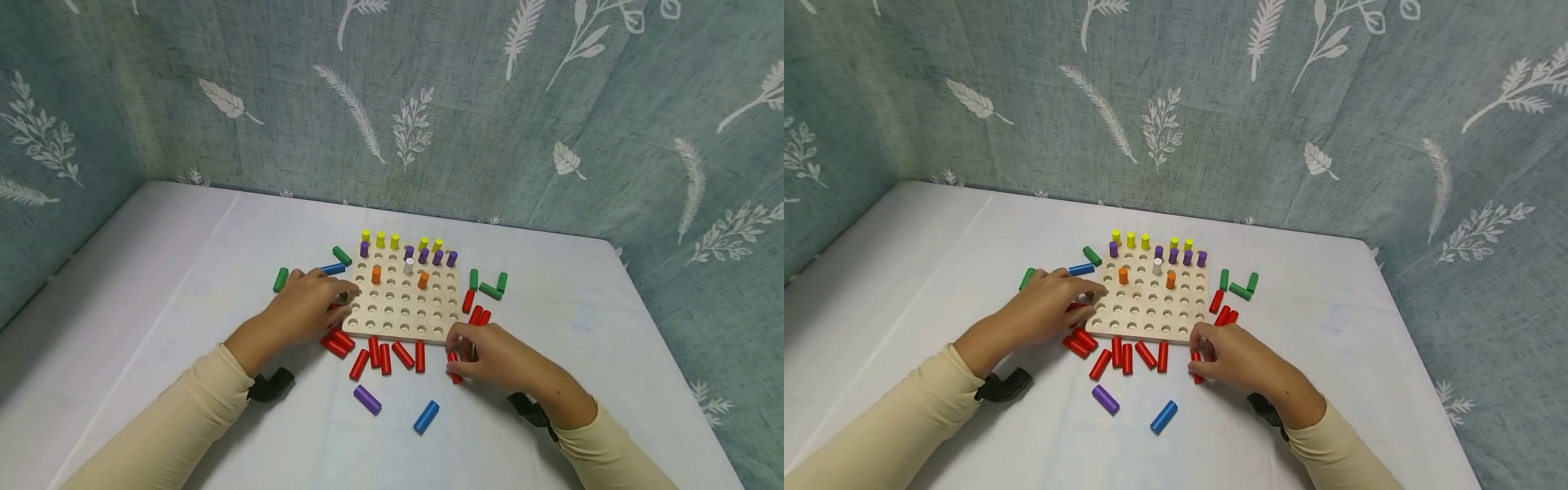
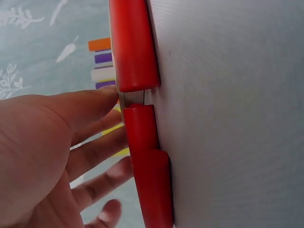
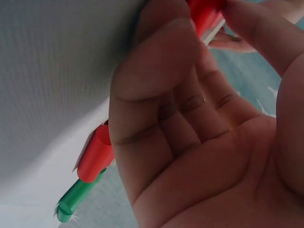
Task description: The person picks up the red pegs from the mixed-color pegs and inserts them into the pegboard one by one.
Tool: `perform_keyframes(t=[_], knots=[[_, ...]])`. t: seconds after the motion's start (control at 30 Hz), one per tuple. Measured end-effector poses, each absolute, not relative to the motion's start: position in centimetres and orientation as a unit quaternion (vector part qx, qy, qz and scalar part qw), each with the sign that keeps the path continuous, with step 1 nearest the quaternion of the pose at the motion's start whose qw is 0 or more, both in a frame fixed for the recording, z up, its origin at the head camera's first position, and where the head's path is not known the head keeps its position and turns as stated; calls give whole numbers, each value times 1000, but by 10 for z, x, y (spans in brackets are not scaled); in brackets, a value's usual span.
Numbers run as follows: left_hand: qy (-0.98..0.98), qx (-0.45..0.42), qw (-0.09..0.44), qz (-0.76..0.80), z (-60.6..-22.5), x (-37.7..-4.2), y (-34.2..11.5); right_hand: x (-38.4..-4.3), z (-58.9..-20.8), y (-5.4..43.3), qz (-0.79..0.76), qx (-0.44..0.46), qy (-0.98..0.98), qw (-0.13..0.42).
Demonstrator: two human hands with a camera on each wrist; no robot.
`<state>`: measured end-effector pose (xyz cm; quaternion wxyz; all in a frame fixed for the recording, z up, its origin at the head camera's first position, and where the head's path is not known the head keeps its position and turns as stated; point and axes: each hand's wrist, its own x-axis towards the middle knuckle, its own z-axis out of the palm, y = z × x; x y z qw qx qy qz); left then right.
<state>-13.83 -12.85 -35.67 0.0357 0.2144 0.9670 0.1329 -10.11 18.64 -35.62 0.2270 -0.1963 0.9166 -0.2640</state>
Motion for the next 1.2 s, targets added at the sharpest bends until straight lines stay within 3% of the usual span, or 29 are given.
perform_keyframes(t=[1.2], knots=[[955, 216, 77, 191, -363, -146, -132, -99, -360, 183, -216, -223, 925, 218]])
